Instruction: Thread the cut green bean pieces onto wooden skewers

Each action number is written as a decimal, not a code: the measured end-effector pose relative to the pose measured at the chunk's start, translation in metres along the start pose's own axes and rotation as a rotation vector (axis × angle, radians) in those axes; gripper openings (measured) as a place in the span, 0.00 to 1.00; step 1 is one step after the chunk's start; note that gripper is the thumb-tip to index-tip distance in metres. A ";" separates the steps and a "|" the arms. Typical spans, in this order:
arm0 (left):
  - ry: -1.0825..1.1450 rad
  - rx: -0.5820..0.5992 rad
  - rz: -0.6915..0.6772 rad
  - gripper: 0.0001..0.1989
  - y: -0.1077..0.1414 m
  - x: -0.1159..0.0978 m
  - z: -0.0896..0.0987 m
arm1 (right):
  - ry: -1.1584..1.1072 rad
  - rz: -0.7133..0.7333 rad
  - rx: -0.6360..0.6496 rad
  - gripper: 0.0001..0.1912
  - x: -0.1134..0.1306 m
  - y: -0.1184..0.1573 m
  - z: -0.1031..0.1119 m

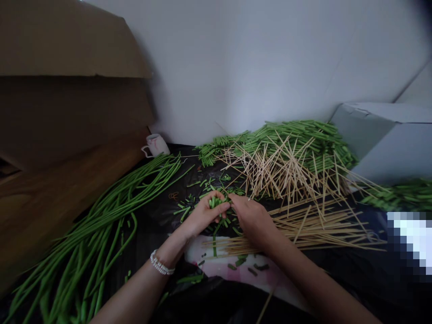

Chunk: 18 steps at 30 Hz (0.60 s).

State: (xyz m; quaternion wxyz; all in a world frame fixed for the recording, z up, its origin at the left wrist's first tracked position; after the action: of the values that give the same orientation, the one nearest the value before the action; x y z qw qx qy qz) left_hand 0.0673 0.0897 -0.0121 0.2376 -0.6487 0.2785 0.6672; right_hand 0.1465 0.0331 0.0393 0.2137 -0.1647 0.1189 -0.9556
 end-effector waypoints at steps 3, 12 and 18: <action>-0.099 0.045 0.015 0.17 0.001 -0.002 -0.002 | 0.253 0.041 0.028 0.11 0.007 0.000 -0.003; 0.070 0.190 -0.061 0.15 0.006 -0.009 -0.019 | -0.350 0.042 -0.111 0.14 -0.005 0.000 0.017; 0.302 -0.231 -0.250 0.14 0.007 -0.024 0.053 | -0.805 -0.190 -0.188 0.11 -0.041 0.003 0.001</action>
State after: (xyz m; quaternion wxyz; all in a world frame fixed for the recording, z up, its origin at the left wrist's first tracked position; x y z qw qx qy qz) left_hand 0.0249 0.1222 0.0123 0.1980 -0.7937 0.1501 0.5553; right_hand 0.1825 0.0486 0.0283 0.1381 -0.5537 0.0967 -0.8155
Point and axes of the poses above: each hand's wrist, its own y-axis away from the middle knuckle, its own z-axis out of the back of the hand, x = y × z, the point moved 10 cm from there along -y, towards the middle knuckle, and after that the axes turned 10 degrees about x, right-handed, at the moved point
